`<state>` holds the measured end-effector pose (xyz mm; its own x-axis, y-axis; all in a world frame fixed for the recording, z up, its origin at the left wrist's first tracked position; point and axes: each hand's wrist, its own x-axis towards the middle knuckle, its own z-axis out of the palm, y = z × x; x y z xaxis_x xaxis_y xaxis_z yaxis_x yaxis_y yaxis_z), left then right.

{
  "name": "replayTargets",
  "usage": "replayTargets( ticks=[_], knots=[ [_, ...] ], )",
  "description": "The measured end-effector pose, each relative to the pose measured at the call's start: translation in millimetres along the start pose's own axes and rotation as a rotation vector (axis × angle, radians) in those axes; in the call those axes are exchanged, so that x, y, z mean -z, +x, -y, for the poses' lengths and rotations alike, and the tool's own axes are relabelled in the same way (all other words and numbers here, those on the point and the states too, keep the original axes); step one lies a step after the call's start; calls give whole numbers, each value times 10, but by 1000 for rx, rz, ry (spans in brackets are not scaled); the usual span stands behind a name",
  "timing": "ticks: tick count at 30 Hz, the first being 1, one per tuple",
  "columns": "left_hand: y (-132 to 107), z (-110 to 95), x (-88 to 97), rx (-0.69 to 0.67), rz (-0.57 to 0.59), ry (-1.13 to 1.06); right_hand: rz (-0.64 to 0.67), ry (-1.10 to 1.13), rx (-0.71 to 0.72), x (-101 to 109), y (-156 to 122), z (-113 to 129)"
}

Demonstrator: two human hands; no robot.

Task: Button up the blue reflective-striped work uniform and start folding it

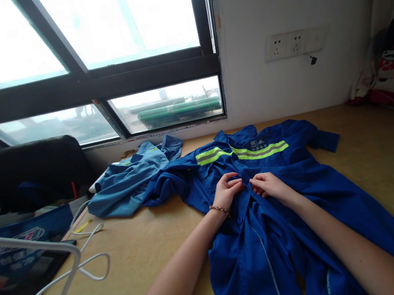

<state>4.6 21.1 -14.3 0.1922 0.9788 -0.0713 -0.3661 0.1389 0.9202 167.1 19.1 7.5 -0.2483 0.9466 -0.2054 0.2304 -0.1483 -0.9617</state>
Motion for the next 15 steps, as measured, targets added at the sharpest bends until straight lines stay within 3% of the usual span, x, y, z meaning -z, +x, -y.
replayTargets(
  ticks=[4, 7, 10, 15],
  knots=[
    [39, 37, 1, -86, 54, 72, 172, -97, -117, 173, -218, 176],
    [69, 61, 6, -181, 112, 146, 222, -78, -104, 221, -378, 209],
    [83, 56, 19, -257, 127, 268, 172, -90, -83, 201, -456, 125],
    [143, 20, 15, -351, 7, 571, 0, 89, 45, 126, -366, 25]
  ],
)
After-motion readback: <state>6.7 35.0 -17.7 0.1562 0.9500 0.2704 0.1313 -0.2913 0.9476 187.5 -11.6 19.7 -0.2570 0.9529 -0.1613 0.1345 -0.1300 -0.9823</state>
